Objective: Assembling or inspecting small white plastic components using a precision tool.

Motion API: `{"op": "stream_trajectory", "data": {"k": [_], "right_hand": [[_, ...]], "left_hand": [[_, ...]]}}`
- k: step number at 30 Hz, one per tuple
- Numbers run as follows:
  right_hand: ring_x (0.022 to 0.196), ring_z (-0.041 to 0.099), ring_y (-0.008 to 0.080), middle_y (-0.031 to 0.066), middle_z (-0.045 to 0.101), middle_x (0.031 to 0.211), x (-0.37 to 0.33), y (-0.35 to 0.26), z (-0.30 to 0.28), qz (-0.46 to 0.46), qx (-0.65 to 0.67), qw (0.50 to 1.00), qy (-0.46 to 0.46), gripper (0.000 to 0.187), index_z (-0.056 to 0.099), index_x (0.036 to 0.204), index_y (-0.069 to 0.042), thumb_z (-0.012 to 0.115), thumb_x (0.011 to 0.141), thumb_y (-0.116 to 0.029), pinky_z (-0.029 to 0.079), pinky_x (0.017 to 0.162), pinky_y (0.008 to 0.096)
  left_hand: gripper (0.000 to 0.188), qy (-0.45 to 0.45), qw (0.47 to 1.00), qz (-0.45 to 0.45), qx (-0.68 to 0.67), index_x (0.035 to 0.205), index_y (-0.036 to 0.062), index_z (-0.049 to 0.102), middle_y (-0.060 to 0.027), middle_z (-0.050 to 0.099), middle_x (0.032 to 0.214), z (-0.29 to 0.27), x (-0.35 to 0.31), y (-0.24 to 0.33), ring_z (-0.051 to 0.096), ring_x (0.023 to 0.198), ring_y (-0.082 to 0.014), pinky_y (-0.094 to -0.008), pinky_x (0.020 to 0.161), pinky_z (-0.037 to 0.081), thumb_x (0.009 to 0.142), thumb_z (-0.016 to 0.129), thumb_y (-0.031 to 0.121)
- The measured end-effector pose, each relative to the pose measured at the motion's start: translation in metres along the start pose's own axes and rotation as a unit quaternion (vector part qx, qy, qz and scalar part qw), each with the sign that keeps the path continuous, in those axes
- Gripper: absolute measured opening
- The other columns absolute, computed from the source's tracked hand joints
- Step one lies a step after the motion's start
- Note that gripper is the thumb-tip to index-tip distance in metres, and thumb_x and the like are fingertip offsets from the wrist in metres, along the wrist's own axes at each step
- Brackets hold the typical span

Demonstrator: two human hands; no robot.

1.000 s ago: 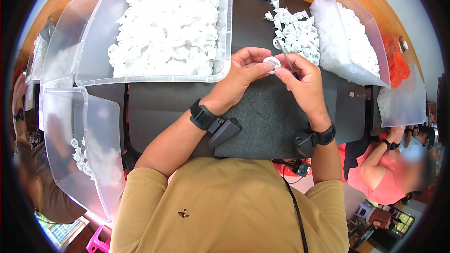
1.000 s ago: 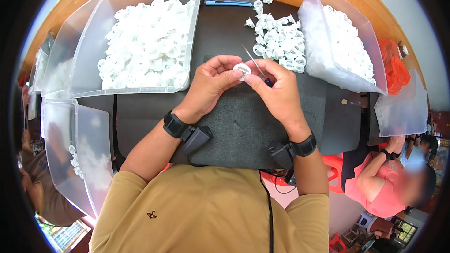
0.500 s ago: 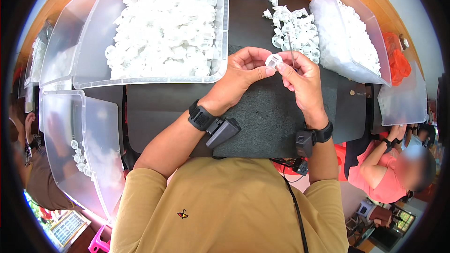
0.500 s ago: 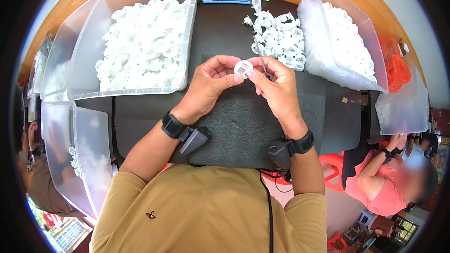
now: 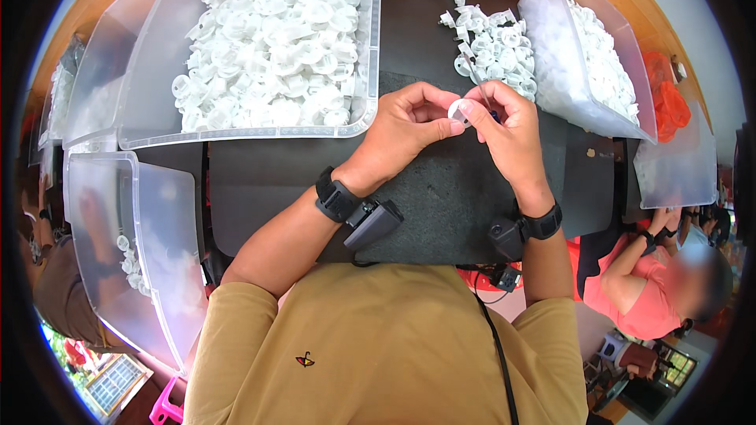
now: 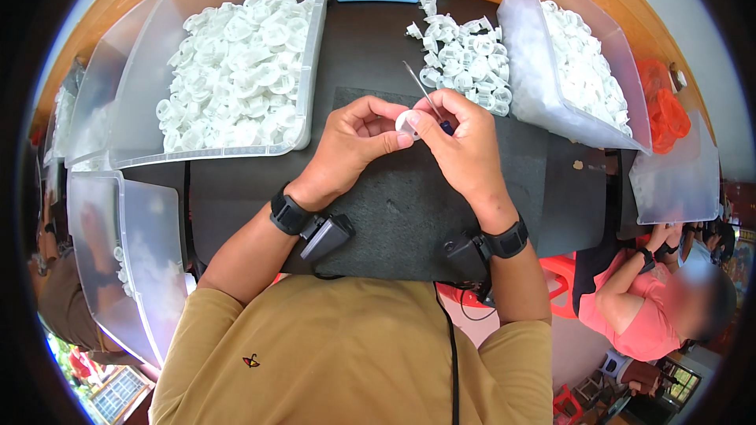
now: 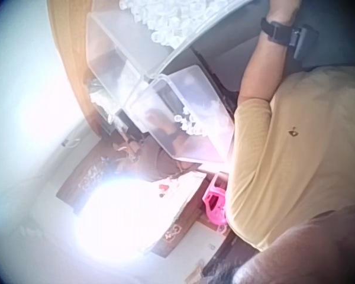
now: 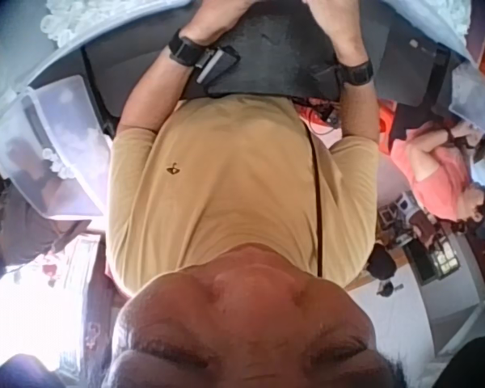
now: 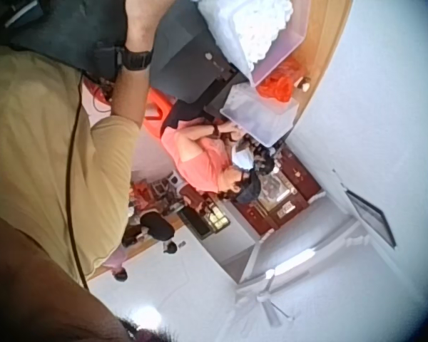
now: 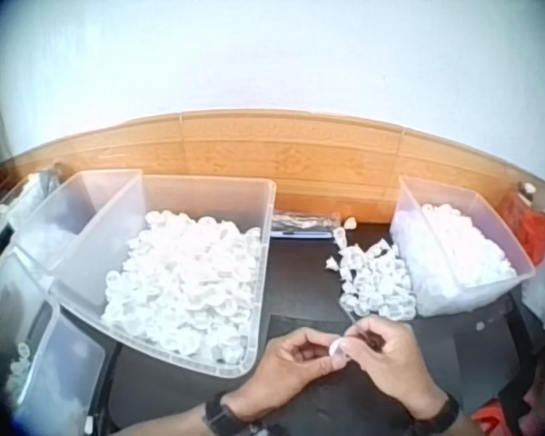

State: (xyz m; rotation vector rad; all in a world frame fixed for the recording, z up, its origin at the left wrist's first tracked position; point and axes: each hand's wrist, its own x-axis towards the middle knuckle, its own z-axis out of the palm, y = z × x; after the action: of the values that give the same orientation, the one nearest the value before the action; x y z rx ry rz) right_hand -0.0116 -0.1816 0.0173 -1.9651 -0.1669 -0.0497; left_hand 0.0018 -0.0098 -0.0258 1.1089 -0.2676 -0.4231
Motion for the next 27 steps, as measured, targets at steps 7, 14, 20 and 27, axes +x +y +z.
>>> {"op": "stream_trajectory", "data": {"k": [7,14,20,27], "right_hand": [[0.056,0.046,0.0019,-0.0015,0.060,0.072,-0.003,-0.009,-0.008,0.079,0.112,0.990,-0.019,0.015,0.065,0.094,0.000,0.067,0.087,-0.013,0.037,0.049,0.0178],[0.056,0.046,0.0015,-0.0013,0.061,0.073,-0.003,-0.008,-0.004,0.072,0.071,0.995,-0.001,0.016,0.066,0.094,0.001,0.069,0.084,-0.010,0.036,0.048,0.0178],[0.057,0.045,0.0010,-0.0023,0.059,0.072,-0.004,-0.009,-0.001,0.082,0.103,0.991,0.008,0.013,0.064,0.090,0.000,0.068,0.084,-0.011,0.035,0.049,0.0173],[0.058,0.045,0.0018,-0.0030,0.056,0.073,-0.003,-0.007,0.001,0.053,0.063,0.997,-0.010,0.011,0.060,0.089,-0.002,0.065,0.086,-0.011,0.036,0.050,0.0186]], "left_hand": [[0.031,0.017,0.996,-0.011,-0.086,0.112,-0.0020,0.059,-0.0104,0.063,0.110,-0.002,0.003,0.001,0.061,0.103,-0.0147,-0.0281,0.093,0.049,0.082,0.069,-0.001],[0.034,0.007,0.994,-0.044,-0.104,0.115,-0.0010,0.060,-0.0086,0.063,0.111,-0.001,0.002,0.001,0.060,0.102,-0.0139,-0.0286,0.093,0.048,0.083,0.069,0.001],[0.030,0.000,0.999,-0.015,-0.039,0.112,-0.0007,0.061,-0.0080,0.063,0.110,0.000,0.000,0.003,0.060,0.101,-0.0133,-0.0286,0.093,0.048,0.083,0.070,0.002],[0.029,-0.010,1.000,0.001,0.023,0.110,-0.0009,0.061,-0.0078,0.064,0.109,-0.002,0.000,0.004,0.060,0.101,-0.0124,-0.0268,0.091,0.049,0.082,0.070,0.001]]}}
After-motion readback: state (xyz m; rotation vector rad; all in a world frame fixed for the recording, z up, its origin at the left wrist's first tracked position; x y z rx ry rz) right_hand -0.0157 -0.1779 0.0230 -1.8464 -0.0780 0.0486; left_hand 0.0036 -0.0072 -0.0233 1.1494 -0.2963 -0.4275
